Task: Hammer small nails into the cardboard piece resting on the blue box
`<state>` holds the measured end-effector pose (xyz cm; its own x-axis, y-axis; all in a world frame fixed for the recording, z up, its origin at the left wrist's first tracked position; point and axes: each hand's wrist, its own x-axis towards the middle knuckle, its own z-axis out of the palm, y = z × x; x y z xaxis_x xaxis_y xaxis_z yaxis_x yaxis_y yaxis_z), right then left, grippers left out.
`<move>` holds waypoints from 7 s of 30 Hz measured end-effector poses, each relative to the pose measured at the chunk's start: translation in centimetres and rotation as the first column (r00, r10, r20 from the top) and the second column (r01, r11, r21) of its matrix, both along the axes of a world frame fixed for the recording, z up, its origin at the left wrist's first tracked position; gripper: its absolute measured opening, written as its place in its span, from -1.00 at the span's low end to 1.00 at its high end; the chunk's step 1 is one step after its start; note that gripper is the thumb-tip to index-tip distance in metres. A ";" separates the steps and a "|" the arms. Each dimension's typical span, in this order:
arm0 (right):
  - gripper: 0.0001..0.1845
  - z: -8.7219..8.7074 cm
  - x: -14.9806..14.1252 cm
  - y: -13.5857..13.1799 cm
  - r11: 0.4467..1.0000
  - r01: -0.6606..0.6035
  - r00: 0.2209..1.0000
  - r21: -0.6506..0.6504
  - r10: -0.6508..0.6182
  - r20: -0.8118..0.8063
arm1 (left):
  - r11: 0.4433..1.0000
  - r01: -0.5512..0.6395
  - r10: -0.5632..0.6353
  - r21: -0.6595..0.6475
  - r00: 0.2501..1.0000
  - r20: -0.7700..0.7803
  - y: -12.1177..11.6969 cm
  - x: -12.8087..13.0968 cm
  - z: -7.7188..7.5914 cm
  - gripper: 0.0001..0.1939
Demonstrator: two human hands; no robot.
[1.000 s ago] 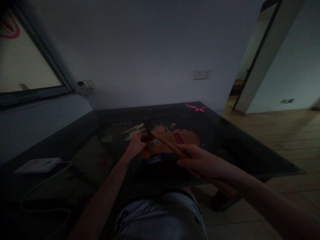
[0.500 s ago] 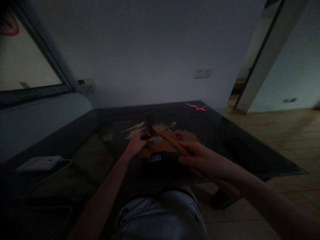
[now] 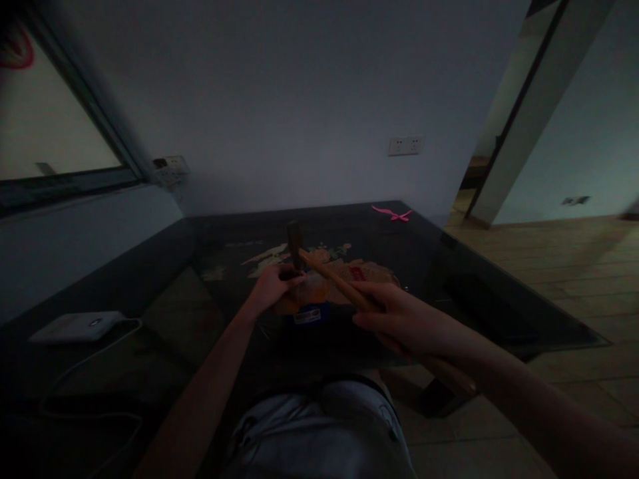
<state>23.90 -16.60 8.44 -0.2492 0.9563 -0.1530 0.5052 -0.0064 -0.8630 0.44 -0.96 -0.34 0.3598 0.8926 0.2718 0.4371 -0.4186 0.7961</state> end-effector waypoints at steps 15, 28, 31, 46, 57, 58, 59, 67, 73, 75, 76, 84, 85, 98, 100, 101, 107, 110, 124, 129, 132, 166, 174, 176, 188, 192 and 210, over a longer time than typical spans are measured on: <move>-0.51 0.0 -0.9 0.4 0.999 -0.041 0.997 -0.008 0.040 -0.066 | 1.000 -0.019 0.019 -0.001 0.989 0.144 -0.1 -0.4 -0.1 -0.79; -0.53 -0.2 -0.7 0.5 0.999 -0.049 0.998 0.008 0.050 -0.040 | 0.999 -0.032 0.038 -0.036 0.982 0.184 0.0 -0.1 -0.6 -0.73; -0.50 -0.5 -0.8 0.5 0.998 -0.045 0.998 -0.050 0.043 -0.037 | 1.000 -0.014 0.018 -0.022 0.981 0.195 0.0 -0.2 -0.6 -0.73; -0.40 -1.8 1.8 -2.0 0.997 0.082 0.985 -0.001 -0.081 -0.151 | 0.994 -0.001 -0.020 0.112 0.983 0.185 -0.7 -2.2 1.1 -0.74; -0.33 -7.7 3.6 -4.7 0.932 0.322 0.852 -0.166 -0.361 -0.378 | 0.984 -0.178 0.160 -0.009 0.904 -0.396 -2.3 -12.8 -2.3 -0.83; -0.33 -8.0 3.6 -4.7 0.933 0.330 0.852 -0.146 -0.361 -0.380 | 0.983 -0.179 0.149 -0.027 0.884 -0.443 -2.7 -13.2 -2.9 -0.82; -0.34 -8.1 3.5 -4.7 0.931 0.341 0.849 -0.127 -0.364 -0.384 | 0.983 -0.178 0.139 -0.038 0.869 -0.476 -3.0 -13.5 -3.4 -0.80; -0.37 -7.9 3.6 -4.9 0.931 0.336 0.837 -0.142 -0.364 -0.409 | 0.980 -0.186 0.190 0.066 0.803 -0.566 -3.9 -13.4 -4.6 -0.87; -0.37 -8.4 3.9 -4.6 0.936 0.328 0.829 -0.129 -0.350 -0.436 | 0.968 -0.251 0.221 -0.013 0.874 -0.432 -3.2 -13.3 -3.1 -0.84; -0.35 -8.4 3.7 -4.5 0.945 0.307 0.828 -0.113 -0.324 -0.458 | 0.967 -0.254 0.244 0.017 0.904 -0.352 -2.9 -13.2 -2.8 -0.85; -0.35 -8.3 3.5 -4.5 0.949 0.300 0.824 -0.100 -0.310 -0.474 | 0.965 -0.260 0.258 0.036 0.916 -0.308 -2.7 -13.1 -2.6 -0.85; -0.30 -7.9 3.3 -4.3 0.969 0.222 0.836 -0.108 -0.246 -0.490 | 0.929 -0.366 0.358 0.058 0.926 0.116 -2.2 -11.8 -1.9 -0.80; -0.30 -8.0 3.3 -4.3 0.971 0.220 0.843 -0.096 -0.238 -0.483 | 0.926 -0.374 0.364 0.040 0.917 0.163 -2.2 -11.5 -1.8 -0.80; -0.42 -8.0 3.0 -4.3 0.960 0.275 0.860 -0.058 -0.273 -0.431 | 0.967 -0.187 0.255 -0.173 0.701 0.667 -3.2 -8.0 0.1 -0.63; -0.45 -8.0 3.1 -4.2 0.957 0.285 0.855 -0.049 -0.277 -0.439 | 0.974 -0.188 0.225 -0.129 0.702 0.676 -3.3 -7.0 0.8 -0.60; -0.45 -8.1 3.1 -4.2 0.957 0.284 0.855 -0.052 -0.278 -0.438 | 0.978 -0.183 0.204 -0.103 0.710 0.674 -3.2 -6.5 1.2 -0.59; -0.38 -8.0 2.8 -4.2 0.944 0.310 0.836 -0.117 -0.329 -0.438 | 0.996 -0.078 0.037 0.039 0.783 0.621 -1.5 -2.0 2.6 -0.79; -0.39 -7.8 2.7 -4.1 0.946 0.311 0.841 -0.088 -0.317 -0.438 | 0.995 -0.025 -0.026 0.093 0.858 0.512 -0.5 0.0 2.6 -0.83; -0.34 -7.8 2.5 -3.9 0.962 0.269 0.870 -0.052 -0.266 -0.415 | 0.986 0.030 -0.059 0.166 0.984 0.171 -0.4 1.3 1.6 -0.94; -0.34 -7.1 2.1 -3.8 0.972 0.222 0.893 -0.069 -0.232 -0.387 | 0.981 0.027 -0.058 0.192 0.987 0.153 -0.3 1.2 1.3 -0.93; -0.28 -7.1 1.7 -4.0 0.967 0.219 0.867 -0.128 -0.253 -0.429 | 0.980 0.031 -0.060 0.198 0.988 0.142 -0.4 1.2 1.1 -0.92; -0.39 0.6 0.6 -0.2 0.990 0.019 0.999 0.138 -0.012 -0.052 | 0.998 -0.005 0.000 0.061 0.997 0.077 0.0 1.4 0.3 -0.93; -0.40 0.2 0.8 -0.1 0.990 0.045 0.999 0.132 -0.045 -0.007 | 1.000 -0.012 0.009 0.023 0.993 0.115 -0.2 1.4 0.7 -0.95; -0.38 -0.3 0.9 -0.1 0.994 0.066 0.997 0.093 -0.069 0.031 | 0.999 -0.019 0.017 0.028 0.996 0.093 -0.2 1.3 0.7 -0.95; -0.49 -0.9 1.0 -0.2 0.977 0.043 0.998 0.209 -0.053 0.040 | 0.999 -0.024 0.022 0.025 0.997 0.068 -0.3 1.2 0.8 -0.96; -0.44 -0.9 1.0 -0.3 0.975 0.030 1.000 0.220 -0.029 -0.006 | 0.999 -0.009 0.006 0.047 0.998 0.061 -0.1 1.2 0.6 -0.96; -0.46 -2.0 1.0 -0.4 0.980 0.049 0.998 0.191 -0.054 0.020 | 0.999 -0.032 0.032 0.036 0.999 -0.004 -0.1 1.1 0.5 -0.92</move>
<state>24.93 -17.03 6.46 -0.1972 0.9800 0.0272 0.5301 0.1299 -0.8379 1.50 -1.05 0.15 0.3330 0.8933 0.3018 0.4545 -0.4325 0.7787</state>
